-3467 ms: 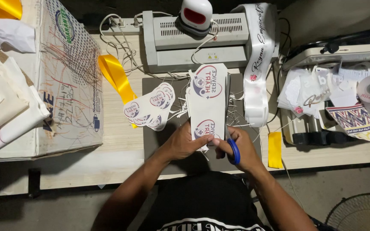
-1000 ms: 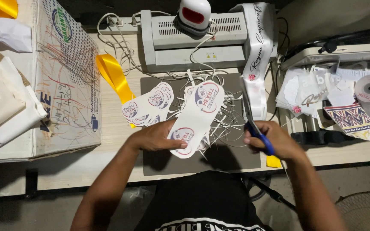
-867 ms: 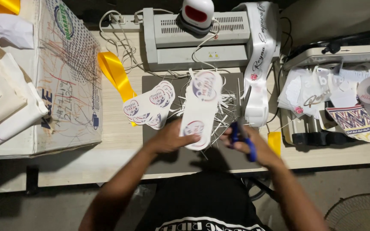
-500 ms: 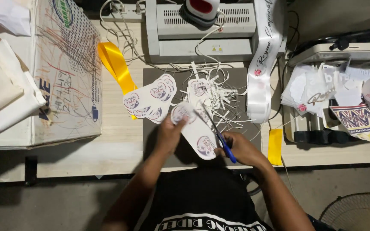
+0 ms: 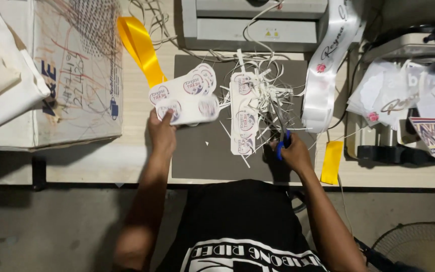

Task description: The person uses blue-handled scissors to cut out individual heart-shaped paper tags from a larger sheet. The tags feature a logo and text. The person holds the paper with their left hand and cuts with their right hand, working over a cluttered desk.

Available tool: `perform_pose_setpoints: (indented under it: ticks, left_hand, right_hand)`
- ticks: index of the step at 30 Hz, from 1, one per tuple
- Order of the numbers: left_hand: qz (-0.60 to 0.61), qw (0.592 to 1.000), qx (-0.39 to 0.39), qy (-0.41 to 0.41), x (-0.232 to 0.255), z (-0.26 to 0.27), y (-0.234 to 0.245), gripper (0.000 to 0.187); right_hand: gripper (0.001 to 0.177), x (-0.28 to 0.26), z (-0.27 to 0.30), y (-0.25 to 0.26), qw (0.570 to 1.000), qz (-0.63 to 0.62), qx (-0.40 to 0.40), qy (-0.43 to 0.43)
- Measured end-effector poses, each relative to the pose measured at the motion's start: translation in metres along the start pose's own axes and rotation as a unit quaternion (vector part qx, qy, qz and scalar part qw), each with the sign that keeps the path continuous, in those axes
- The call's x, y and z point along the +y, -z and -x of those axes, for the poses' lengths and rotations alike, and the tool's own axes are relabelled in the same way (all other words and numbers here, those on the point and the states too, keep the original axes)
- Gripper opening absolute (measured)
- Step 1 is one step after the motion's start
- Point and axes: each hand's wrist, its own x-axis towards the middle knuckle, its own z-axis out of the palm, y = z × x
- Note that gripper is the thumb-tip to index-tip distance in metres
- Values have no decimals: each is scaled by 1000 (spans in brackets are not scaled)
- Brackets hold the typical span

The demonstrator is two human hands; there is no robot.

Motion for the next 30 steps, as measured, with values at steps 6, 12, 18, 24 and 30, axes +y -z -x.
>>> perform_pose_setpoints:
  ticks: [6,12,18,24,30]
  left_hand:
    - [204,977,-51,-30,1,-35,2,41]
    - [84,989,12,-119,-12,-44,-4,47]
    - [-379,834,42,-398,2,24,-28,56]
    - [-465,728,-283,-416,-30,61,-64,25]
    - [-469,638,-345,-504,-45,61,-89,33]
  right_hand:
    - [53,-1,0,-11,997,64,26,-29]
    - [53,-10,3,-7,997,60,29,-35]
    - [51,5,-4,-12,997,61,34,-26]
    - [49,8,-4,-15,995,92,37,-14]
    - [48,5,-5,-13,993,107,39,-20]
